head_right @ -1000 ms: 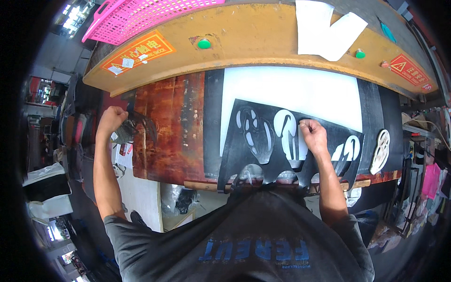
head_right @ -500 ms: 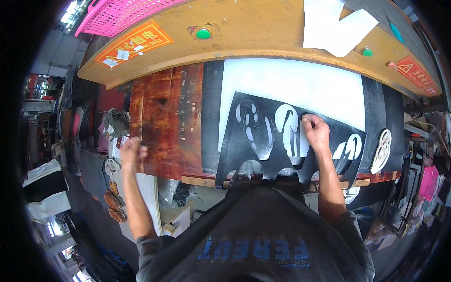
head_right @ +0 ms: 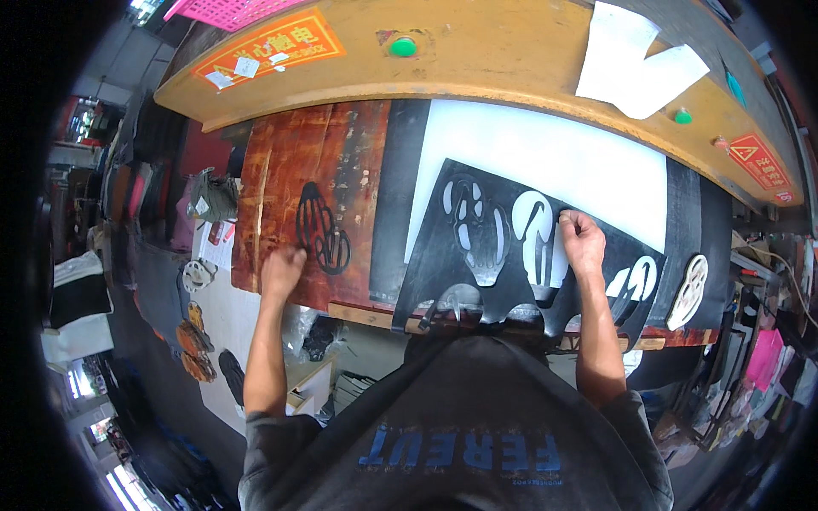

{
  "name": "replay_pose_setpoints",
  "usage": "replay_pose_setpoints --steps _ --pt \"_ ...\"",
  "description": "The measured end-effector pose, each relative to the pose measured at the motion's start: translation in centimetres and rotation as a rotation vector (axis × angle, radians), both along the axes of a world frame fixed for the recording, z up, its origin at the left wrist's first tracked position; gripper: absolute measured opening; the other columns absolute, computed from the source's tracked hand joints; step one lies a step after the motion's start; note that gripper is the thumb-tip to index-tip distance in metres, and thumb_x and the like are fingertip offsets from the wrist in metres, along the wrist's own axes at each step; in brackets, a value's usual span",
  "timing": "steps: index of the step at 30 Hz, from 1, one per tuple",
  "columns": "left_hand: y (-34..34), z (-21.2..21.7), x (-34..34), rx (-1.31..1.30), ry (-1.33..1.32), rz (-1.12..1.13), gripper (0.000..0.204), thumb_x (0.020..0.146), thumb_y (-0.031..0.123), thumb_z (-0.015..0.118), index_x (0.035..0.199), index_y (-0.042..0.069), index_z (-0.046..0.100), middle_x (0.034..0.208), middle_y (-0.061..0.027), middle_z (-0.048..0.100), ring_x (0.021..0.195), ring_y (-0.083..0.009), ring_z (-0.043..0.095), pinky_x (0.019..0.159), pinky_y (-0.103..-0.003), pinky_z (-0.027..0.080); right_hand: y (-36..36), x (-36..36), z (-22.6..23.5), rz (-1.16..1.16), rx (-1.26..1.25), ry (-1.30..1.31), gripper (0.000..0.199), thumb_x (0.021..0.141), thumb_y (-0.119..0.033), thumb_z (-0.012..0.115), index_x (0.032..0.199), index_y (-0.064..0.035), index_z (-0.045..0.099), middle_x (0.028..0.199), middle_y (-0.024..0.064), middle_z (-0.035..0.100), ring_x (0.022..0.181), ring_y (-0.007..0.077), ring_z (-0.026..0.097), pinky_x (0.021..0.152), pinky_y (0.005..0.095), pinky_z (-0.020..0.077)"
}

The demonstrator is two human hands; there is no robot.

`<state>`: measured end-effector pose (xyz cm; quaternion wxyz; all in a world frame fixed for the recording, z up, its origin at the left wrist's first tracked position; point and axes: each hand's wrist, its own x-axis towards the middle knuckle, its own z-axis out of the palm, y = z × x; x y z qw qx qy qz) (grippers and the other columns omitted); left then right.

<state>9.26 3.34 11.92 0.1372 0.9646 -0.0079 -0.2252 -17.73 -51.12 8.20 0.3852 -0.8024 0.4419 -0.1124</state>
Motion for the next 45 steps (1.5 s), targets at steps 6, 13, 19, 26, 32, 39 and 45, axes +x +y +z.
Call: replay_pose_setpoints --steps 6,13,19,26,32,39,45 --pt "-3.4 -2.5 6.9 0.293 -0.390 -0.849 0.060 0.104 0.023 0.065 0.161 0.032 0.051 0.175 -0.0106 0.037 0.158 -0.0360 0.039 0.122 -0.051 0.044 0.0 0.1 -0.5 0.026 -0.071 -0.030 0.026 0.100 -0.029 0.075 0.116 -0.0104 0.082 0.103 0.0116 0.080 0.095 0.0210 0.076 0.091 0.0348 0.0576" --pt "-1.0 -3.8 9.9 0.512 -0.362 -0.272 0.063 0.111 0.057 0.045 0.156 0.013 0.052 0.153 -0.0266 0.058 0.141 -0.0437 0.058 0.117 -0.052 0.049 0.2 -0.5 -1.4 0.120 -0.185 -0.127 0.023 0.097 -0.025 0.071 0.113 -0.0113 0.082 0.107 0.0132 0.079 0.102 0.0298 0.077 0.094 0.0388 0.0585" --pt "-2.0 -1.6 7.4 0.699 -0.135 -0.212 0.068 0.110 0.061 0.042 0.118 0.006 0.081 0.123 -0.0223 0.079 0.121 -0.0378 0.074 0.101 -0.048 0.060 0.6 -0.4 -0.7 0.072 -0.127 -0.114 0.026 0.098 -0.028 0.070 0.113 -0.0094 0.081 0.110 0.0123 0.079 0.105 0.0260 0.076 0.098 0.0369 0.0565" --pt "-9.3 2.8 -2.9 -0.129 -0.259 -0.289 0.051 0.107 0.050 0.060 0.098 0.003 0.076 0.091 -0.0279 0.076 0.092 -0.0508 0.073 0.082 -0.056 0.056 3.7 0.5 3.4 0.281 -0.089 -0.200 0.022 0.098 -0.012 0.070 0.118 -0.0073 0.078 0.110 0.0164 0.078 0.097 0.0316 0.077 0.086 0.0399 0.0623" --pt "-20.6 0.3 -18.2 -0.852 0.650 -0.002 0.036 0.109 0.034 0.070 0.103 -0.001 0.069 0.100 -0.0122 0.075 0.088 -0.0171 0.074 0.078 -0.035 0.063 9.3 0.9 4.1 1.069 -0.409 -0.033 0.069 0.082 -0.021 0.086 0.148 -0.0101 0.066 0.154 0.0119 0.059 0.144 0.0348 0.051 0.120 0.0496 0.0426" --pt "-22.4 -4.1 -20.8 -1.405 1.104 0.703 0.027 0.106 0.034 0.070 0.096 0.009 0.069 0.112 -0.0059 0.071 0.111 -0.0213 0.071 0.088 -0.044 0.062 7.2 0.8 3.0 1.144 -0.279 -0.025 0.080 0.082 -0.028 0.087 0.155 -0.0095 0.059 0.163 0.0121 0.053 0.152 0.0344 0.044 0.124 0.0504 0.0373" --pt "-23.1 -5.6 -20.0 -1.714 1.270 0.607 0.027 0.106 0.038 0.067 0.112 0.013 0.073 0.120 -0.0022 0.071 0.115 -0.0157 0.066 0.094 -0.036 0.052 7.7 0.9 4.0 1.207 -0.343 0.068 0.076 0.088 -0.037 0.083 0.153 -0.0063 0.060 0.165 0.0157 0.049 0.154 0.0377 0.041 0.125 0.0522 0.0362"
